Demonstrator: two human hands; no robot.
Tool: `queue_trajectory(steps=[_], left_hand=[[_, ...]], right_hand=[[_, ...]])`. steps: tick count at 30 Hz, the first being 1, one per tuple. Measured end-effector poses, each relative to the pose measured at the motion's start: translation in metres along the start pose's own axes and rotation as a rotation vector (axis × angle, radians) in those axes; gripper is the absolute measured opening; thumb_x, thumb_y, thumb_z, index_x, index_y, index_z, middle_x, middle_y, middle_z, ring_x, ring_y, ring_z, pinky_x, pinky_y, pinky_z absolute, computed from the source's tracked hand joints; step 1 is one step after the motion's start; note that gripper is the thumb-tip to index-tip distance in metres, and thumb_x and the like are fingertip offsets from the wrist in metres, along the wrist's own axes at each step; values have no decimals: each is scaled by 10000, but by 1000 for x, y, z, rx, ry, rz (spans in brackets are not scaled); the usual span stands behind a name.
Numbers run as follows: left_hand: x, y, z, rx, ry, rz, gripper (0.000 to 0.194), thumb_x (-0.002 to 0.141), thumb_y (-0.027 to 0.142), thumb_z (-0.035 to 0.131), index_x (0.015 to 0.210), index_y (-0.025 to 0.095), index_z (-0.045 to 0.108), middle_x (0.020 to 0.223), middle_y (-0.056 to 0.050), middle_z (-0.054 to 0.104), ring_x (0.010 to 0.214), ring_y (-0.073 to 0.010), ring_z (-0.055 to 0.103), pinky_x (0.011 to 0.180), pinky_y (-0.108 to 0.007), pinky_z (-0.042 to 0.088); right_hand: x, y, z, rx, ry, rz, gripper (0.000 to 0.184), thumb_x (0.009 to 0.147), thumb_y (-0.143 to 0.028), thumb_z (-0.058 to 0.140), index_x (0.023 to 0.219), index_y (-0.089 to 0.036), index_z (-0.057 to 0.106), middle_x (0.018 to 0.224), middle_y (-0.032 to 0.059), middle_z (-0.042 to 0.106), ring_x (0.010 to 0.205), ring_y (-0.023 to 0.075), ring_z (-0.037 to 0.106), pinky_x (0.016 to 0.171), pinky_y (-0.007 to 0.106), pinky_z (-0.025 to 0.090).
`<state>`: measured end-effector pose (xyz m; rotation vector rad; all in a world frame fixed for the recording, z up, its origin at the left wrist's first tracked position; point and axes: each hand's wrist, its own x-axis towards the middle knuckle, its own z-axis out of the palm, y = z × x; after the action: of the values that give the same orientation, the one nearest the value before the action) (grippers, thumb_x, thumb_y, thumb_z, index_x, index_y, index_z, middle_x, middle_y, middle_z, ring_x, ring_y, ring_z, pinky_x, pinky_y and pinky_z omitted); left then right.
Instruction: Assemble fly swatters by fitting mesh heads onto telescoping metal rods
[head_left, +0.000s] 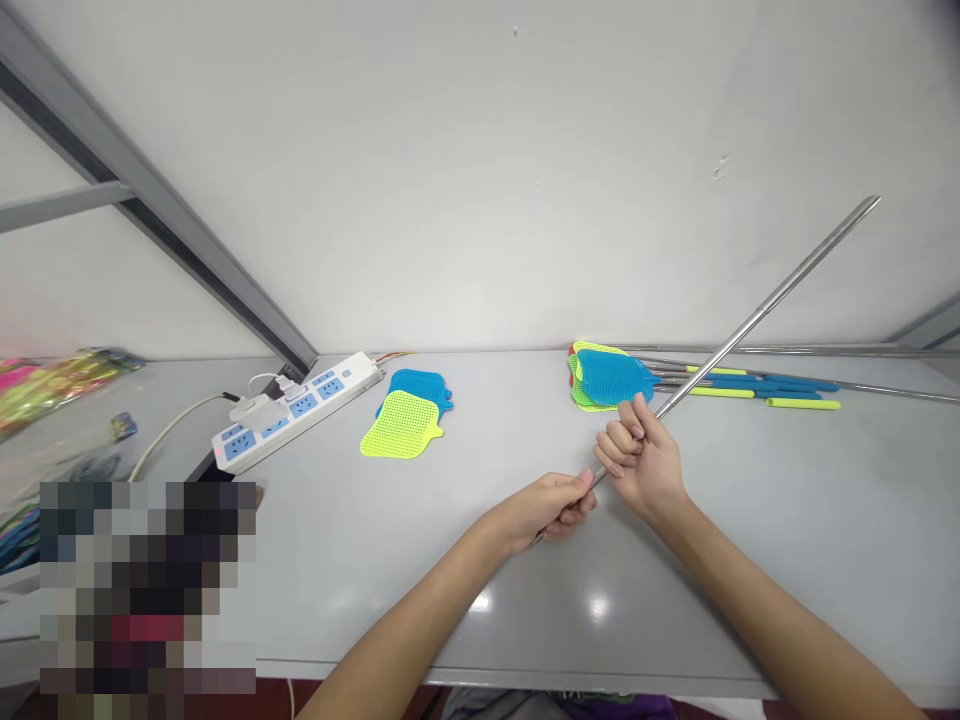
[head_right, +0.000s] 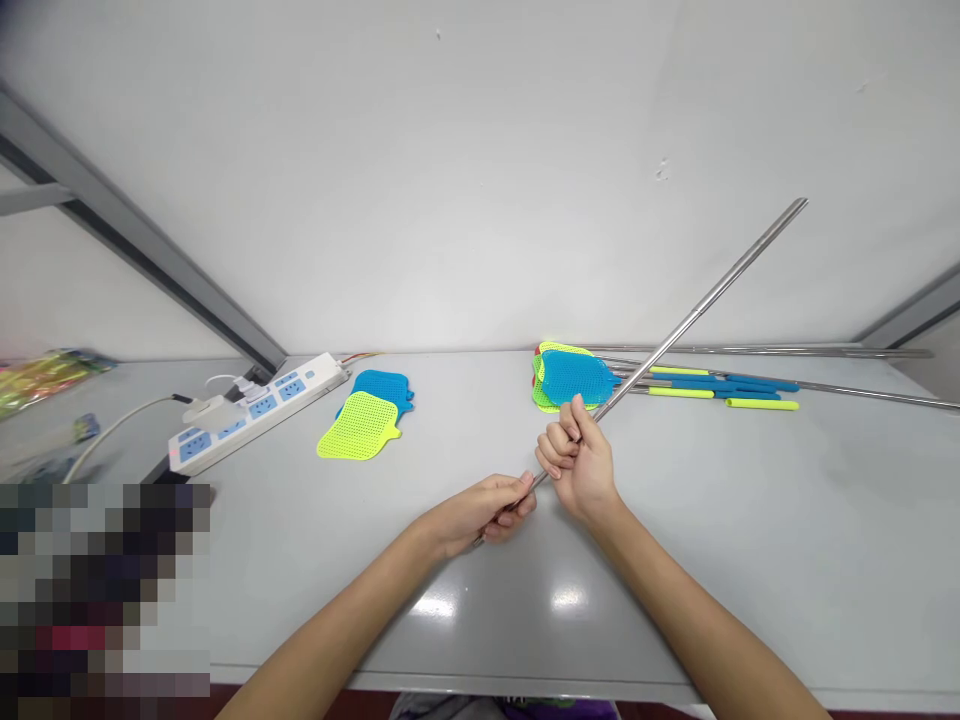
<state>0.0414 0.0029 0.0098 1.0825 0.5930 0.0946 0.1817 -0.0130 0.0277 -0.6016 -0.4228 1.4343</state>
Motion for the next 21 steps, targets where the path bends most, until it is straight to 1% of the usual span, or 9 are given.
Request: queue_trajectory(steps=[7, 10, 16, 21], left_hand=[[1, 1, 0, 67, 60, 73, 430, 784, 531, 338, 666, 138, 468, 549, 48, 322, 443, -43, 271, 426, -207, 174], [1, 2, -1, 87, 87, 96, 441, 788, 524, 333, 724, 129, 517, 562, 39, 351, 457, -48, 305, 434, -205, 197], [-3, 5, -3, 116, 126, 129, 452, 796, 519, 321, 798, 130, 549, 549, 41, 348, 460, -54, 318, 443, -200, 218], [0, 3, -6, 231, 227, 160, 448, 804, 513, 296, 769, 135, 534, 560, 41, 357, 449, -52, 308, 448, -200, 243]], right_hand=[[5, -4, -4, -14, -22, -3, 370, 806, -379, 418, 533, -179, 270, 444, -69, 91, 357, 59, 105, 320, 185, 174], [6, -5, -6, -13, -38, 9, 368, 803, -377, 424, 533, -178, 272, 444, -70, 93, 357, 60, 106, 326, 189, 179], [8, -13, -7, -18, -22, -19, 377, 811, -384, 408, 534, -174, 261, 450, -66, 89, 362, 61, 105, 340, 194, 169], [13, -17, -10, -6, 3, -45, 372, 814, -366, 410, 540, -174, 248, 451, -65, 94, 364, 62, 114, 345, 196, 169]])
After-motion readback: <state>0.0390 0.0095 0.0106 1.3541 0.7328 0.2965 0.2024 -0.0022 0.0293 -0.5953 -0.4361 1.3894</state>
